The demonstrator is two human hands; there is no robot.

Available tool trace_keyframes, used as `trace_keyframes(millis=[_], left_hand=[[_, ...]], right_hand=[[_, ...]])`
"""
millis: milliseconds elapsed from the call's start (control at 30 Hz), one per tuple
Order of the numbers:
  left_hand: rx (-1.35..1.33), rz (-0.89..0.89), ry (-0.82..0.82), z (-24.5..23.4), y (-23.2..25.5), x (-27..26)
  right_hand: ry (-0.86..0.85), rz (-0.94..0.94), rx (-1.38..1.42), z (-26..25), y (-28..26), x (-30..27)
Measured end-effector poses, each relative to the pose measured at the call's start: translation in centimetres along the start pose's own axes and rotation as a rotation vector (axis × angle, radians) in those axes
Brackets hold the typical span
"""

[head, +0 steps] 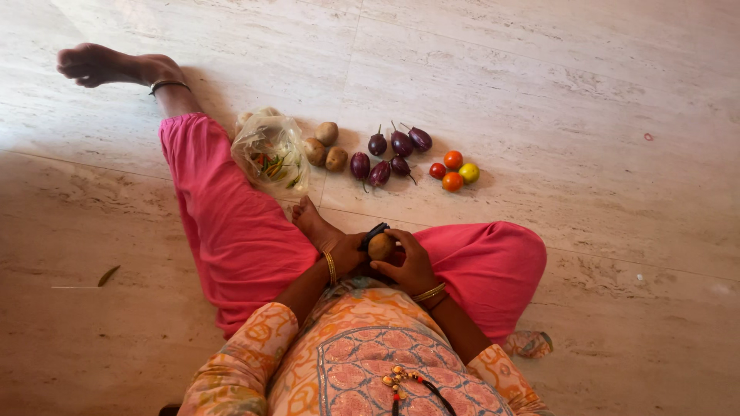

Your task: The person sits on the floor and peels a tomato and a potato using a peeler. They handle the vegetables one at a time, rotating them to remove the skin, and place the peeled items back on the floor among other vegetables.

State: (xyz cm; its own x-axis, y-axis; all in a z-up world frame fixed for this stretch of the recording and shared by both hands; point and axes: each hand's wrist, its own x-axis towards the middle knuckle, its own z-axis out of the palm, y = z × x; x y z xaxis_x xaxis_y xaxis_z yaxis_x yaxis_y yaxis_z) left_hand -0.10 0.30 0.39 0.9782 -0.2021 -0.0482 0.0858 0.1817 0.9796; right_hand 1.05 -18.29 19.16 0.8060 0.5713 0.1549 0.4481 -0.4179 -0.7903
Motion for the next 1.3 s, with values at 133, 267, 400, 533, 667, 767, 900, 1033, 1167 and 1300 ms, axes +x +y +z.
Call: trace_keyframes(millis=[133,267,400,533,667,767,900,1033,1167,1300], left_hand=[[-0.084,-0.095,-0.012,0.0,0.4,-0.2],[0.007,-0.027,-0.043,-0.6,-0.1,-0.2],[-0.226,-0.142,-0.081,-0.7,1.0,-0.4],[-0.204,-0.148,-0.036,-0.4,2.1,-0.7],[-0.021,-0.122,0.003,-0.5,1.6,-0.4],[-0.074,-0.059,-0.037,-0.1,1.5,-0.1],[-0.123,-0.183,-0.013,-0.3,3.6,-1.2],[-0.280,-0.182,0.010,-0.3,4.1,-1.1],[-0.177,-0.142,0.019,-0.3,2.4,-0.8],[0.144,-0.060,0.047,-0.3,0.7,-0.3]], right_hand=[[-0.003,-0.105,0.115,0.0,-0.7,-0.3],[-0.024,-0.189,0.009,-0.1,-0.2,-0.1],[-0.055,-0.004,-0.024,0.0,0.8,-0.4],[0.015,-0.059,-0.043,0.0,2.6,0.0],[0.051,-0.071,-0.021,-0.2,2.2,-0.2],[0.024,-0.145,0.034,-0.2,0.7,-0.4],[-0.053,-0.075,-0.037,-0.4,0.1,-0.1],[-0.043,-0.050,-0.123,-0.4,0.9,-0.1],[-0.072,-0.023,-0.152,-0.4,1.5,-0.4],[0.071,-0.104,-0.095,-0.6,0.9,0.2]])
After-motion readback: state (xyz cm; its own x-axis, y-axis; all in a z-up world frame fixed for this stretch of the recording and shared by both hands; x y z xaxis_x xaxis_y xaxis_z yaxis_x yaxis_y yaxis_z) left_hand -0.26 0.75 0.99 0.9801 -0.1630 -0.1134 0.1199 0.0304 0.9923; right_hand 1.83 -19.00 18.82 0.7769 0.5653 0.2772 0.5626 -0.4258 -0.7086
